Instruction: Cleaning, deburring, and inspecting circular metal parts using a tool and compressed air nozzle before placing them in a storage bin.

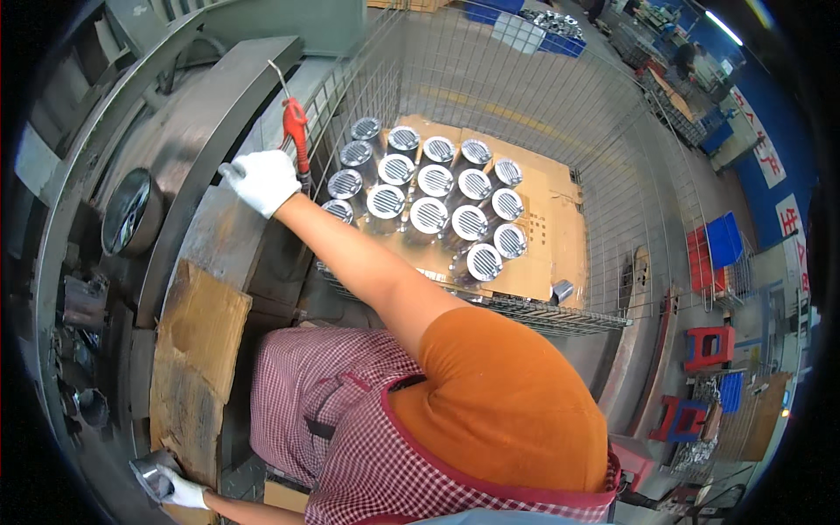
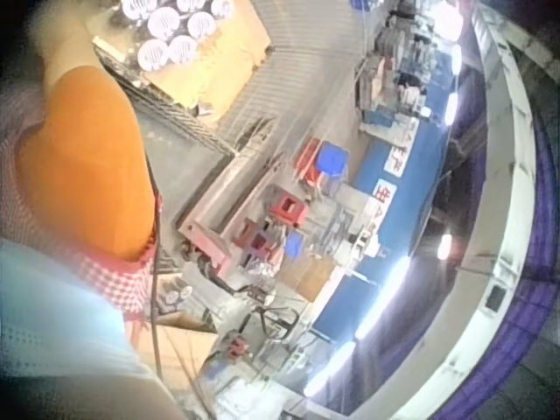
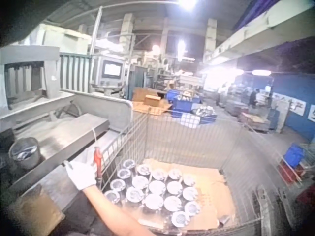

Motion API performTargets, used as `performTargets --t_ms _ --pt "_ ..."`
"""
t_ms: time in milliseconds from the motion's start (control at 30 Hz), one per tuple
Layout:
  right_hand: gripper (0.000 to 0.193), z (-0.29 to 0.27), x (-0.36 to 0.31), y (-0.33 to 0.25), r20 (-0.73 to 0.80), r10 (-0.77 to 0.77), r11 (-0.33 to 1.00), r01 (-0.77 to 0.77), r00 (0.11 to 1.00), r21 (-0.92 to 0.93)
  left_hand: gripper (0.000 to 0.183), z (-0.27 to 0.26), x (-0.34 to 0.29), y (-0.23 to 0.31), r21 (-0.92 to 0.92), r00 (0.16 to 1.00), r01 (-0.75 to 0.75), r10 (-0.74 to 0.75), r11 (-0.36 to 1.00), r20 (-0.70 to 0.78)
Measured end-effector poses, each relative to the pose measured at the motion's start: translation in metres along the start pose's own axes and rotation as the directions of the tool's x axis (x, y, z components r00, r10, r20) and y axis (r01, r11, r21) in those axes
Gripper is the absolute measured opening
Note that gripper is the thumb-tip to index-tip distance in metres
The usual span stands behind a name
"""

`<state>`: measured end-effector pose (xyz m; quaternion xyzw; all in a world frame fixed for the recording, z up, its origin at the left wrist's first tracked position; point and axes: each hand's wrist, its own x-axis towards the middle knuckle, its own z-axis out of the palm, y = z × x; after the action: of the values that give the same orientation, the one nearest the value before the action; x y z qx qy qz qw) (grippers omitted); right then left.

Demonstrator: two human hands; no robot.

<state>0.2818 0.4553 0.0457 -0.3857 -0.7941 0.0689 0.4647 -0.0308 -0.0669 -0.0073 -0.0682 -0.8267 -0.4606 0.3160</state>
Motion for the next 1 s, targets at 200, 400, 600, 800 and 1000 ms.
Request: performTargets --t_ms 200,400,600,800,1000 --pt "0.038 -0.002 0.001 0.000 -0.023 0.013 1.000 -0.013 1.000 -0.003 0.065 0.005 -0.004 0.019 0.025 0.999 -0.051 0.051 0.998 0.003" --pt "0.039 0.002 0.002 -0.002 -0.061 0.032 0.999 -0.030 0.998 0.034 0.025 -0.013 -0.029 0.074 0.296 0.844 -0.510 0.536 0.808 -0.009" --pt "0.038 -0.001 0.000 0.001 -0.041 0.031 1.000 -0.031 0.999 -0.001 0.026 -0.004 -0.027 0.075 0.064 0.814 -0.576 0.579 0.815 -0.044" --pt "0.039 -0.001 0.001 -0.003 -0.048 0.054 0.998 -0.053 0.997 0.033 0.027 -0.003 -0.003 0.039 0.025 0.800 -0.598 0.598 0.801 -0.043" --pt "0.039 -0.006 0.001 -0.003 -0.019 0.061 0.997 -0.060 0.998 0.044 0.029 -0.015 -0.042 0.083 -0.017 0.788 -0.616 0.615 0.788 -0.039"
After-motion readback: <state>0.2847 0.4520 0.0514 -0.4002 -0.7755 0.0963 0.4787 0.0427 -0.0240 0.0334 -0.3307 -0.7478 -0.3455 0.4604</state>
